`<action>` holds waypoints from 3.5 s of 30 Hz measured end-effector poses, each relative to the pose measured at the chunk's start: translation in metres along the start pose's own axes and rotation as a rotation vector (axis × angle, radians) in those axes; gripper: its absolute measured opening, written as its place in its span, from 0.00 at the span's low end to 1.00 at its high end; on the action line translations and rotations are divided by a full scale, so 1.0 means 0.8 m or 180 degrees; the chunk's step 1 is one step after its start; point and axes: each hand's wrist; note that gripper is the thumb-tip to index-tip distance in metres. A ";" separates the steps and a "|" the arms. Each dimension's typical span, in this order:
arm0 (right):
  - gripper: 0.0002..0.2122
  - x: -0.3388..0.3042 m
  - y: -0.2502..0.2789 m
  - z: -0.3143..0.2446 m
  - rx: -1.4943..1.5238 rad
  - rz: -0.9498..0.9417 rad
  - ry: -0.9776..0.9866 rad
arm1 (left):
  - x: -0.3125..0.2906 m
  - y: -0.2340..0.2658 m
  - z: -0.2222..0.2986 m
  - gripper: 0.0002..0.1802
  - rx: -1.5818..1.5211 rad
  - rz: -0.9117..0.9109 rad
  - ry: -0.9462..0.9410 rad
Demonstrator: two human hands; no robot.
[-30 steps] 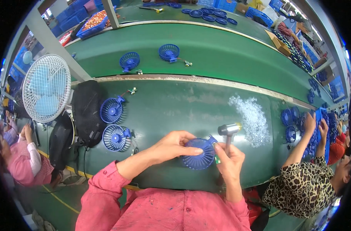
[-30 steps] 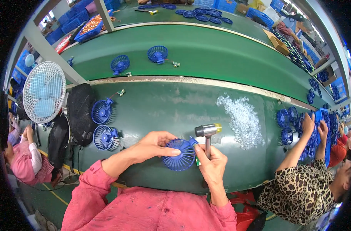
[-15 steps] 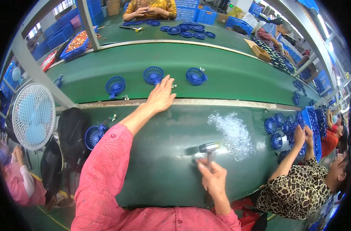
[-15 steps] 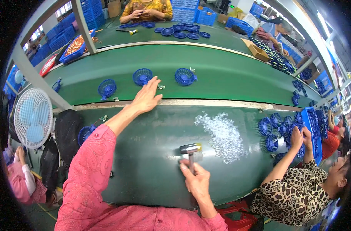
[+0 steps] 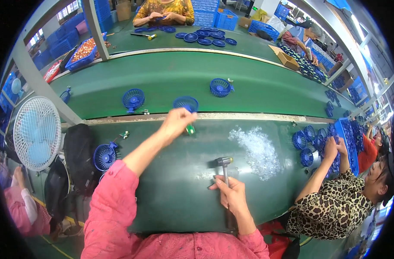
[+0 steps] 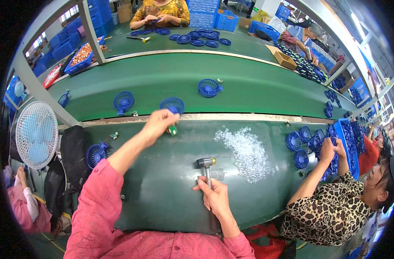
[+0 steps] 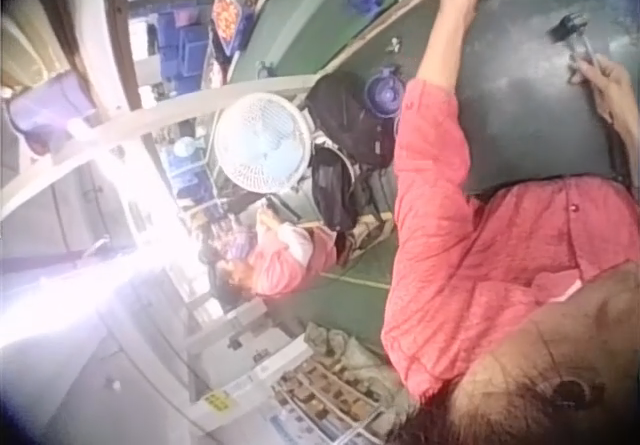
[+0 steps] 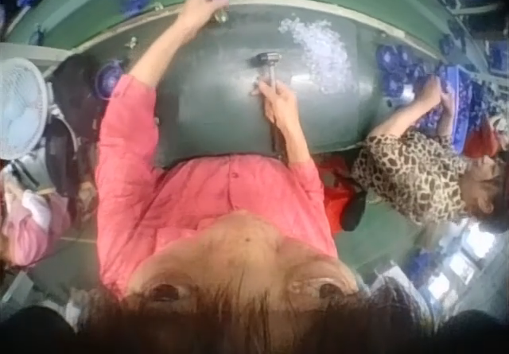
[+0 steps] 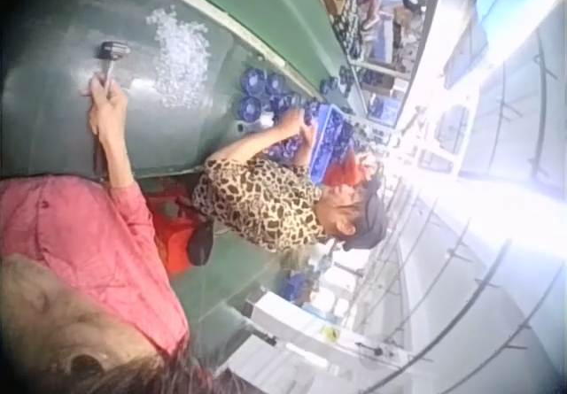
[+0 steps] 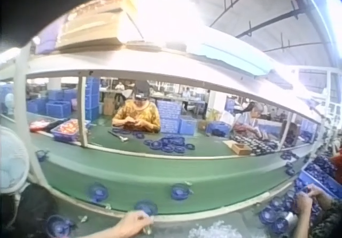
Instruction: The person assembles mini fan parts by picking up fan guards from the conveyor, fitting components together, and tapping them into place with a small mallet.
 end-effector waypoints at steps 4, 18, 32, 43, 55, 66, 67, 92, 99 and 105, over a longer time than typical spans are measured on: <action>0.14 0.007 -0.005 -0.001 -0.0449 0.0355 0.0266 | -0.104 -0.040 0.002 0.08 -0.0531 -0.0594 -0.0034; 0.11 0.015 -0.044 0.016 -0.2317 0.0190 0.0503 | -0.313 -0.114 -0.046 0.05 0.0654 -0.0921 -0.0656; 0.10 -0.017 -0.077 -0.024 -0.2919 0.0268 0.1199 | -0.290 -0.103 -0.035 0.24 -0.2492 -0.0605 0.0544; 0.11 0.008 -0.078 -0.036 -0.2959 0.0143 0.1412 | -0.262 -0.115 -0.029 0.13 -0.3079 -0.0611 0.0437; 0.14 -0.026 -0.073 0.008 -0.1440 -0.0767 0.0070 | -0.257 -0.102 -0.034 0.13 -0.3497 -0.0313 0.0388; 0.09 -0.035 -0.062 -0.021 -0.3169 -0.0795 0.1128 | -0.258 -0.108 -0.021 0.15 -0.2843 -0.0174 0.0237; 0.08 -0.035 -0.061 -0.025 -0.3383 -0.0782 0.1074 | -0.257 -0.109 -0.020 0.16 -0.2724 -0.0100 0.0238; 0.12 -0.030 -0.079 0.026 -0.4145 -0.0820 0.1858 | -0.267 -0.116 -0.052 0.15 -0.3588 -0.0186 0.0925; 0.07 -0.017 -0.078 0.020 -0.3375 -0.0326 0.2968 | -0.290 -0.092 -0.045 0.18 -0.3131 -0.0739 0.0342; 0.09 0.002 -0.064 0.011 -0.1399 -0.0429 0.0729 | -0.318 -0.109 -0.051 0.16 0.1184 0.0123 -0.1070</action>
Point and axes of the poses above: each hand's wrist, its own x-axis towards the middle knuckle, its own y-axis out of the back of the hand, z = x × y, and after that the axes turned 14 degrees about -z, right-handed
